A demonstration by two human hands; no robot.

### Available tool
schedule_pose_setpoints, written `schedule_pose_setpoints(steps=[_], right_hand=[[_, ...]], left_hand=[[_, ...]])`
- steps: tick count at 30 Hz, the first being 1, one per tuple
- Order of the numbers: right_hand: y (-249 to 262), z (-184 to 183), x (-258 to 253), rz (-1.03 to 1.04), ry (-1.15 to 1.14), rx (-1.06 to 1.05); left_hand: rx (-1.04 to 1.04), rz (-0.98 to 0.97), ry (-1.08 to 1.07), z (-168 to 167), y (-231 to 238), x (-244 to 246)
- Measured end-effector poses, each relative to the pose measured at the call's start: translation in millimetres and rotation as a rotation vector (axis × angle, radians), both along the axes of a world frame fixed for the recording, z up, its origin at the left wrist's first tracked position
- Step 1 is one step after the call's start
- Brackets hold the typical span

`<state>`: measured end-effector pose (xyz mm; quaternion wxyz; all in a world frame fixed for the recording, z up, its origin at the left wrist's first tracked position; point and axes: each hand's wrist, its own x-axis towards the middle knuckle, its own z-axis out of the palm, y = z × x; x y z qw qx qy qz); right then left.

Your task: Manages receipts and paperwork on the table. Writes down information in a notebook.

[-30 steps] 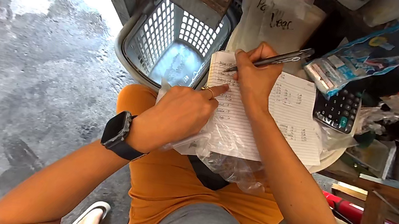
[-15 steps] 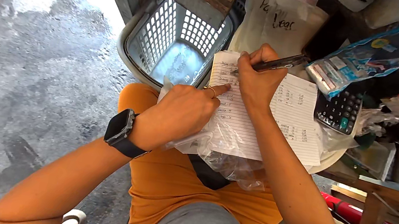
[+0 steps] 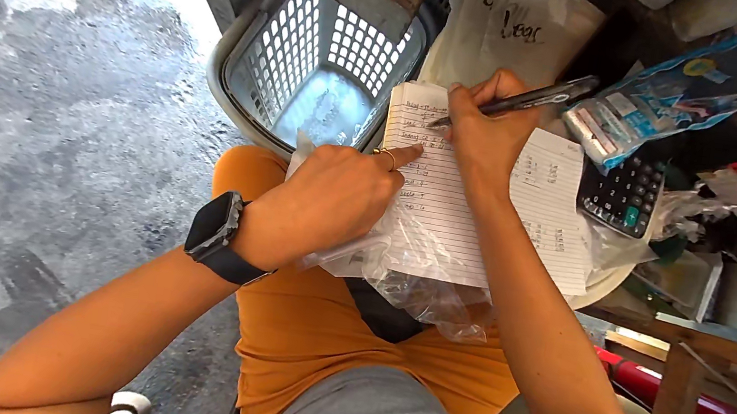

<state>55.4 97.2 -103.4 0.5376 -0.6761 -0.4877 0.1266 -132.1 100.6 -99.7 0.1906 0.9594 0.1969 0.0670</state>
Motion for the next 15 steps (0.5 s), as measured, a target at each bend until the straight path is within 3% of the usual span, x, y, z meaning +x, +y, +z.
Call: schedule_pose_setpoints(steps=[4,10,15], right_hand=[[-2,-2,-2,0.005,-0.109,-0.015],[-16,4,36,-0.105,-0.21,0.008],[-19,6,45,-0.156,-0.152,0.021]], left_hand=[[-0.009,0.01,-0.008,0,0,-1],[-0.004,0.011,-0.016,-1,1,-2],[0.0,0.015,-0.028,-1,1,-2]])
